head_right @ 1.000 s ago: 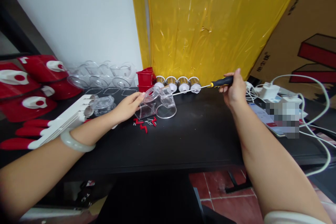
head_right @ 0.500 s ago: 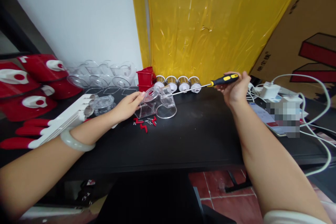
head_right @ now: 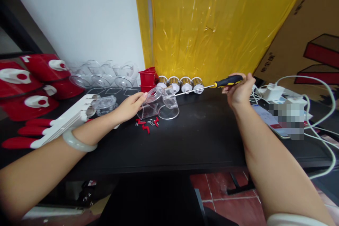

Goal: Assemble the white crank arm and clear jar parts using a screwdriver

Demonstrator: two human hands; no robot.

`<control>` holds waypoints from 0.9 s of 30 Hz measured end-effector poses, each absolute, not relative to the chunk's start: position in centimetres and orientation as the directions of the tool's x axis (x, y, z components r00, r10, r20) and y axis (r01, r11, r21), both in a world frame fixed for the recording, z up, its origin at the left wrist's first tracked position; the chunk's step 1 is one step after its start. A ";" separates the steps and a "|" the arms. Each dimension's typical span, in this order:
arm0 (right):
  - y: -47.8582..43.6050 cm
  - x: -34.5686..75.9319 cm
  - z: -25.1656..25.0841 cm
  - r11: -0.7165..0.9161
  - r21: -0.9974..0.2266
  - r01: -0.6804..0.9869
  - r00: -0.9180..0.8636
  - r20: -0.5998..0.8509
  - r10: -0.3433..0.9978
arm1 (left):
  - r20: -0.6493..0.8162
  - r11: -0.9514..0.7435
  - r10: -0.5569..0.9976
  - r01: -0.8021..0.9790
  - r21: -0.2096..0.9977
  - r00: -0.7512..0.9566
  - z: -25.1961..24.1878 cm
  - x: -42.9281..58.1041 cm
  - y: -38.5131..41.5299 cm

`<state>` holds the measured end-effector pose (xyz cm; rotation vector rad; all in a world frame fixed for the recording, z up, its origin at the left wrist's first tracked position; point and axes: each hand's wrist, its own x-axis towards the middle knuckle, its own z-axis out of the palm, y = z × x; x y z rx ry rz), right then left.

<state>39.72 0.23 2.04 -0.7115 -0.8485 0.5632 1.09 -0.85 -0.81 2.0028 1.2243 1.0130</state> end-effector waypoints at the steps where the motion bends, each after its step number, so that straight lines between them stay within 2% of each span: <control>1: 0.2 39.7 2.1 0.637 -0.746 -0.192 0.553 0.454 0.699 | 0.305 -0.414 0.907 0.474 0.777 0.291 -0.8 1.1 -0.8; 8: -0.1 39.6 2.1 0.606 -0.759 -0.236 0.566 0.400 0.721 | 0.300 -0.408 0.909 0.476 0.779 0.288 -0.8 1.1 -0.9; 14: 0.0 39.4 2.3 0.633 -0.768 -0.099 0.607 0.457 0.650 | 0.299 -0.405 0.911 0.475 0.781 0.286 -0.7 1.2 -1.0; 22: -0.6 39.4 2.7 0.554 -0.793 -0.254 0.513 0.375 0.772 | 0.297 -0.408 0.910 0.492 0.769 0.289 -0.7 1.0 -0.9; 27: -0.2 39.4 2.4 0.572 -0.807 -0.149 0.582 0.395 0.710 | 0.297 -0.409 0.908 0.481 0.775 0.294 -0.9 1.0 -0.7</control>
